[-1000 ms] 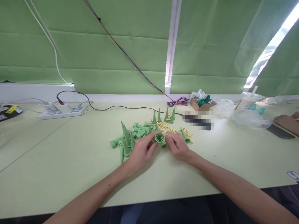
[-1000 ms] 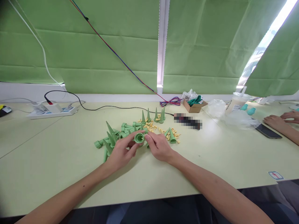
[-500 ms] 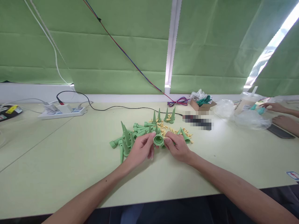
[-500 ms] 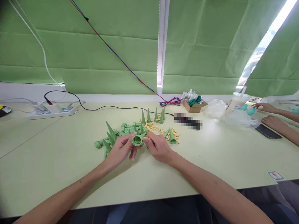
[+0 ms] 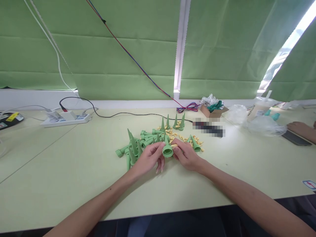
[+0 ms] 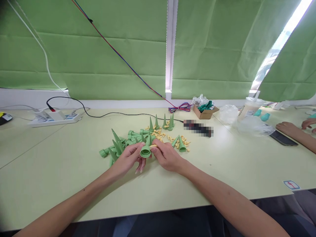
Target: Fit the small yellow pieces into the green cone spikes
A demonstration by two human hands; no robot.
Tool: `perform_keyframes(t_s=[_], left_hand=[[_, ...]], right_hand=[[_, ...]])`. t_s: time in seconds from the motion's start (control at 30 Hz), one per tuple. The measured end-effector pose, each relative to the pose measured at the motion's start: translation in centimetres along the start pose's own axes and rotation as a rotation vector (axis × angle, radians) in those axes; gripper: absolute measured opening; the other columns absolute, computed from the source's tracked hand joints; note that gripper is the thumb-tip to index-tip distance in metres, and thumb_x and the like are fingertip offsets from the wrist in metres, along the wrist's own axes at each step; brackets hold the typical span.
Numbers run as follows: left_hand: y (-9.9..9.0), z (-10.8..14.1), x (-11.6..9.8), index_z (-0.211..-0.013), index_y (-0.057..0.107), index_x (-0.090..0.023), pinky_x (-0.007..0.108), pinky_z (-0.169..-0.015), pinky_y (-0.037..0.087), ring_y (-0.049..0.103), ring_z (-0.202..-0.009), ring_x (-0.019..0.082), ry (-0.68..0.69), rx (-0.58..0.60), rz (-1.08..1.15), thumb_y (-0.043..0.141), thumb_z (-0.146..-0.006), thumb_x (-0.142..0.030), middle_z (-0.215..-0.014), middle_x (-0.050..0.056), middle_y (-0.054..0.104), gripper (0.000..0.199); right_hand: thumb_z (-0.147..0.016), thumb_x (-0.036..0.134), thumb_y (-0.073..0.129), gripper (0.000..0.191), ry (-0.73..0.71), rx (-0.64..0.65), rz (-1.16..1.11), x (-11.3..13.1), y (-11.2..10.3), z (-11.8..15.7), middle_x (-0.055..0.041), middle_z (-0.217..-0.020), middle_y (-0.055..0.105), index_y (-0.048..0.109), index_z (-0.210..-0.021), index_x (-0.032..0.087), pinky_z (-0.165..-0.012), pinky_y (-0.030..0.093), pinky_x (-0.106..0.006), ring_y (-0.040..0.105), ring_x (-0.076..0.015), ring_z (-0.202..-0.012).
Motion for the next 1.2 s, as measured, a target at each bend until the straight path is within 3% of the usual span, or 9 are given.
perform_keyframes(t_s=[0.27, 0.97, 1.2], left_hand=[[-0.09, 0.13, -0.85, -0.083, 0.048, -0.018, 0.022, -0.040, 0.038, 0.051, -0.040, 0.012, 0.010, -0.016, -0.048, 0.043, -0.095, -0.057, -0.051, -0.004, 0.056, 0.041], [-0.05, 0.21, -0.77, -0.083, 0.056, -0.018, 0.021, -0.045, 0.041, 0.050, -0.046, 0.010, 0.145, -0.180, -0.317, 0.053, -0.092, -0.039, -0.055, -0.005, 0.049, 0.023], [-0.20, 0.19, -0.20, -0.080, 0.051, -0.018, 0.021, -0.044, 0.039, 0.051, -0.050, 0.009, 0.189, -0.188, -0.356, 0.052, -0.093, -0.037, -0.073, -0.002, 0.047, 0.022]], right_hand=[[-0.103, 0.048, 0.029, 0.034, 0.039, 0.031, 0.019, -0.19, -0.04, 0.08, 0.0046, -0.059, 0.046, 0.040, -0.083, 0.022, -0.054, 0.034, -0.026, 0.040, -0.0116, -0.050], [-0.103, 0.040, 0.033, 0.038, 0.120, 0.030, 0.096, -0.62, -0.03, -0.12, 0.0039, -0.055, 0.045, 0.035, -0.069, 0.022, -0.054, 0.030, -0.028, 0.040, -0.0114, -0.049], [-0.103, 0.039, 0.032, 0.043, 0.083, 0.000, 0.094, -0.46, -0.09, -0.27, 0.0039, -0.052, 0.042, 0.035, -0.064, 0.021, -0.052, 0.029, -0.027, 0.038, -0.0102, -0.047]])
Point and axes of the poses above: each hand's wrist, its own z-axis away from the middle knuckle, its own y-axis out of the palm, x = y × z, the point moved 1 cm from there along -z, towards the middle knuckle
